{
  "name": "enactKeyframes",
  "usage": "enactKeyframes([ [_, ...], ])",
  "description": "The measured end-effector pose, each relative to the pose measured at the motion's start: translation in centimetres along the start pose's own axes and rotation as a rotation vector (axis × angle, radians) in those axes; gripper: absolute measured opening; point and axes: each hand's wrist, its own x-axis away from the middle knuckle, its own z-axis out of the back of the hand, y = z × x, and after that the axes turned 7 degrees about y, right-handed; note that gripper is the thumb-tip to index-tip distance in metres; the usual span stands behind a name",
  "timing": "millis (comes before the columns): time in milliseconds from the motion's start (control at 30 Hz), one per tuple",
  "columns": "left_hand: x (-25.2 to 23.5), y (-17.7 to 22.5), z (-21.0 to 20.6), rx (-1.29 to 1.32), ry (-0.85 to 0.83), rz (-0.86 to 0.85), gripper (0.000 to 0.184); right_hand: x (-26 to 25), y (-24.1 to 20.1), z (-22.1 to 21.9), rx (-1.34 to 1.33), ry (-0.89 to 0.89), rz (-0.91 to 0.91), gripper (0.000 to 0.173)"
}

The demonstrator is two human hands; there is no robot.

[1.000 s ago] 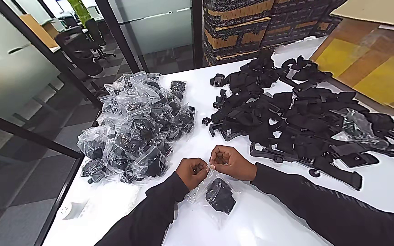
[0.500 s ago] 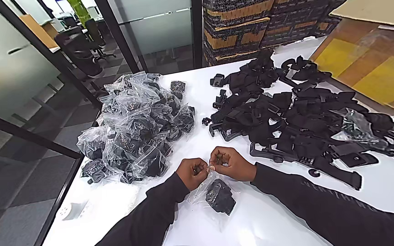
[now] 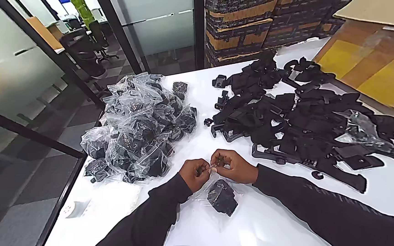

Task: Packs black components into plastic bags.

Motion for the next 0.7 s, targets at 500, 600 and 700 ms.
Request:
enactKeyframes([
  [500, 0.05, 0.53, 0.25, 0.005, -0.005, 0.051, 0.019, -0.02, -0.14, -0.23, 0.035, 0.005, -0.001, 0.014],
  [600, -0.01, 0.53, 0.29, 0.003, 0.009, 0.056, 0.018, -0.04, -0.14, -0.24, 0.038, 0.016, -0.006, 0.011],
  [700, 0.00, 0.67, 0.43, 0.059, 0.006, 0.085, 0.015, 0.01, -0.11, -0.10, 0.018, 0.047, -0.011, 0.009],
])
